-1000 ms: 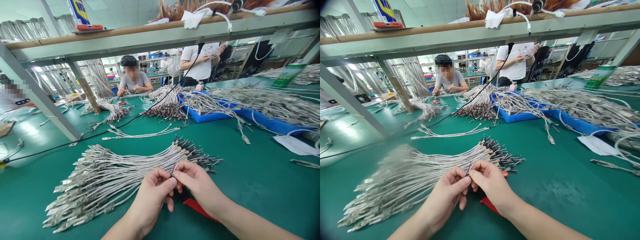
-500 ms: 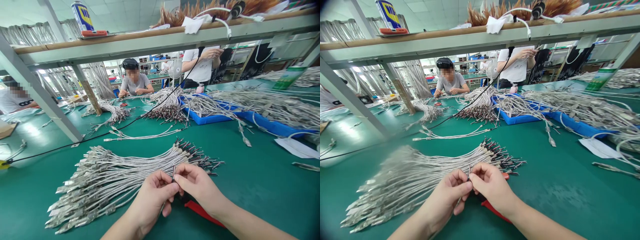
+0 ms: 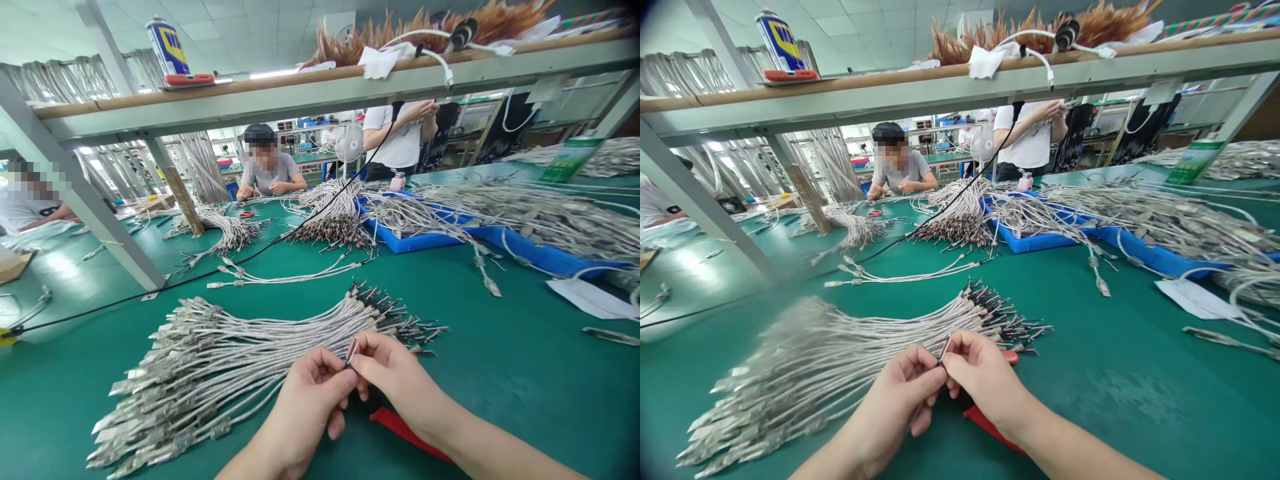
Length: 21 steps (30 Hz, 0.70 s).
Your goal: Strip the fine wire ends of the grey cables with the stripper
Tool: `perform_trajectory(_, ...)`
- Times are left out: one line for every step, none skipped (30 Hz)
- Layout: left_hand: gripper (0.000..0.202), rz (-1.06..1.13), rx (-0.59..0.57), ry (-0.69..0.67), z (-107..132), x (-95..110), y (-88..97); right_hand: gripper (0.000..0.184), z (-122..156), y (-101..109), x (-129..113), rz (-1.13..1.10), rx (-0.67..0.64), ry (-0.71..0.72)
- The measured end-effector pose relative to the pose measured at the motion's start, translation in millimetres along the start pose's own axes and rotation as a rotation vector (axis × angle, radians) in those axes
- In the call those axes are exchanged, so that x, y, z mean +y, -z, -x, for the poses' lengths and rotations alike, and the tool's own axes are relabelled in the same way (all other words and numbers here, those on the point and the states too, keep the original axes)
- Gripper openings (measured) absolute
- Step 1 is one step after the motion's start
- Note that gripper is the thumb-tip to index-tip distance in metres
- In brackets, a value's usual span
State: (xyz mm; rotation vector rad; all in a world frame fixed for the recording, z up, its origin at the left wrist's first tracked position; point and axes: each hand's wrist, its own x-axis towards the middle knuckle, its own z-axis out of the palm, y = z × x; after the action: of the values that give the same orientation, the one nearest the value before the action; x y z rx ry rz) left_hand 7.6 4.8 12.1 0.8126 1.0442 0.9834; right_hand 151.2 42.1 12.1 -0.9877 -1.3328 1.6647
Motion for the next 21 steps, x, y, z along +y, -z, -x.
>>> perform_trajectory(0.031, 0.028, 0.000, -0.015, 0, 0, -0.8, 0.020, 0, 0, 0, -0.012, 0.005, 0.006)
perform_trajectory(0.032, 0.058, -0.005, -0.029, 0, 0, -1.4, 0.021, 0, -1, 0, -0.018, 0.008, 0.018)
perform_trajectory(0.032, 0.086, -0.010, -0.039, 0, 1, -1.6, 0.023, 1, -1, 0, -0.018, 0.009, 0.034)
perform_trajectory(0.032, 0.110, -0.015, -0.046, 0, 1, -1.6, 0.024, 1, -1, -1, -0.015, 0.008, 0.048)
perform_trajectory(0.032, 0.131, -0.021, -0.048, -1, 1, -1.4, 0.026, 2, -1, -1, -0.013, 0.008, 0.060)
perform_trajectory(0.031, 0.149, -0.027, -0.047, -1, 1, -0.9, 0.027, 2, -1, -2, -0.012, 0.004, 0.067)
perform_trajectory(0.031, 0.165, -0.033, -0.044, -1, 2, -0.3, 0.029, 2, -1, -3, -0.011, -0.001, 0.069)
perform_trajectory(0.031, 0.177, -0.042, -0.040, -1, 2, 0.3, 0.030, 2, 0, -3, -0.010, -0.009, 0.069)
perform_trajectory(0.031, 0.187, -0.054, -0.034, -1, 3, 1.0, 0.031, 2, 0, -4, -0.009, -0.017, 0.066)
perform_trajectory(0.031, 0.194, -0.068, -0.027, 0, 3, 1.5, 0.031, 2, 1, -5, -0.006, -0.025, 0.067)
perform_trajectory(0.031, 0.198, -0.082, -0.019, 0, 4, 2.0, 0.032, 2, 2, -5, 0.003, -0.035, 0.072)
perform_trajectory(0.030, 0.200, -0.097, -0.010, 1, 5, 2.5, 0.032, 2, 3, -6, 0.016, -0.045, 0.079)
perform_trajectory(0.030, 0.202, -0.109, -0.003, 1, 6, 2.9, 0.032, 1, 4, -6, 0.031, -0.051, 0.089)
perform_trajectory(0.029, 0.202, -0.117, 0.002, 2, 6, 3.2, 0.032, 1, 5, -7, 0.044, -0.055, 0.101)
perform_trajectory(0.029, 0.201, -0.122, 0.005, 2, 7, 3.6, 0.032, 1, 6, -6, 0.055, -0.057, 0.113)
perform_trajectory(0.028, 0.200, -0.126, 0.007, 3, 8, 4.1, 0.032, 0, 6, -6, 0.057, -0.060, 0.124)
perform_trajectory(0.028, 0.200, -0.128, 0.010, 3, 8, 4.6, 0.032, 0, 7, -5, 0.052, -0.064, 0.130)
perform_trajectory(0.028, 0.201, -0.128, 0.016, 3, 8, 5.1, 0.032, -1, 8, -4, 0.041, -0.068, 0.138)
perform_trajectory(0.028, 0.202, -0.126, 0.022, 3, 8, 5.6, 0.032, -1, 9, -3, 0.030, -0.075, 0.147)
perform_trajectory(0.029, 0.203, -0.121, 0.026, 3, 8, 6.1, 0.031, -1, 10, -2, 0.021, -0.083, 0.157)
perform_trajectory(0.030, 0.201, -0.116, 0.027, 3, 8, 6.6, 0.029, -2, 10, -1, 0.013, -0.093, 0.166)
